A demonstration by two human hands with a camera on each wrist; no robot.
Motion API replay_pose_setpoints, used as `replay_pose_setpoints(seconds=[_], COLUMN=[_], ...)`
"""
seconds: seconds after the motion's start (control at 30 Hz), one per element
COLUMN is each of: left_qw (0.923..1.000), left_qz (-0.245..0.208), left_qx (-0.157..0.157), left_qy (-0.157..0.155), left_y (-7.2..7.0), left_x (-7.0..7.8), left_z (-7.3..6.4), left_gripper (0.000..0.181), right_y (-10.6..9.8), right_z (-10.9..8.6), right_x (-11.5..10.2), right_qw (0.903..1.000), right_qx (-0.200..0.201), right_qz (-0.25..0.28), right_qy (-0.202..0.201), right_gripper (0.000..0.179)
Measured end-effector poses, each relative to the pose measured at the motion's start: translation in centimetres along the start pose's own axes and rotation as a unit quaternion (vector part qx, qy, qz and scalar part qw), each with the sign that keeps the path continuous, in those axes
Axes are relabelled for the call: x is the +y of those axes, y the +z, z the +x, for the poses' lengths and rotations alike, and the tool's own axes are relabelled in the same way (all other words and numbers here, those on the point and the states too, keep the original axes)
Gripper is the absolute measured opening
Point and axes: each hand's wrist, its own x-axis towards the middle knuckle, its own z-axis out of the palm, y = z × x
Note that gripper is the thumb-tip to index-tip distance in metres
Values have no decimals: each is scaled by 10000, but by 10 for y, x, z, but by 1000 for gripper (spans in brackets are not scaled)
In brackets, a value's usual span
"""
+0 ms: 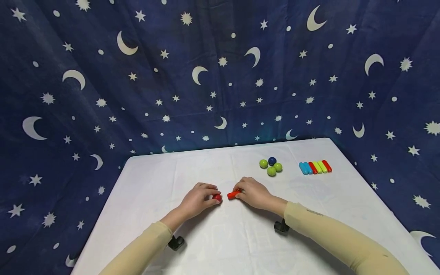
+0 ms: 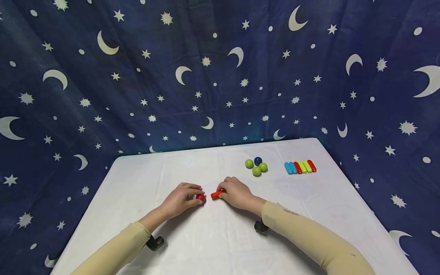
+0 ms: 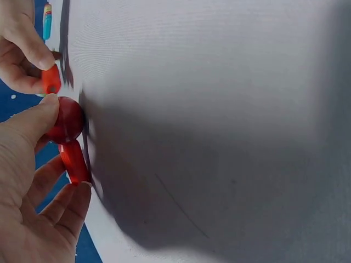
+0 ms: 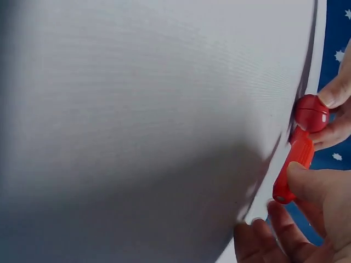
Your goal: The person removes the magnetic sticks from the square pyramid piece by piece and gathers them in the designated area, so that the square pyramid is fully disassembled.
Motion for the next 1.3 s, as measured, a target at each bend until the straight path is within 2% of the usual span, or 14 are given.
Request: replay_pose_setpoints(seconds=[0.13,0.27,0.4,0.5,0.6,0.7,0.8,0.97,1.1,1.3], left_qw=[10000,10000,10000,10000,10000,9999,9999,9999,9999,9999], left_qz=[-21,-54,-68,-67,-47,-2,26,50,44,69], left_qx=[-24,-13,32,49,76,99,125,118,97,68], left_qy=[-47,-67,-36,-28,2,23,27,-5,-17,-48], left_y=[1,1,0,0,1,2,3,4,4,2], left_x=[1,1,1,1,-1,-2,-2,-2,-1,0], left_z=[0,-1,-2,-1,-1,-1,-2,-1,0,-1], left_gripper=[32,31,31,31,32,33,34,33,34,34], right_y=[-12,-39,-74,-97,-115,-129,-137,-139,-138,-132], right_z=[-11,-27,-43,-58,-77,-96,-112,-127,-129,-124], right_x=[5,21,57,93,132,169,199,229,236,241], right_qw=[9986,9916,9775,9624,9464,9312,9119,8781,8581,8412], right_qx=[444,1142,1910,2505,2863,2868,2733,2380,2210,2132], right_qz=[282,559,648,470,300,378,575,1067,1409,1713], right_qy=[65,244,623,940,1466,2218,3009,4012,4416,4665], right_gripper=[14,20,24,27,32,40,46,51,51,53])
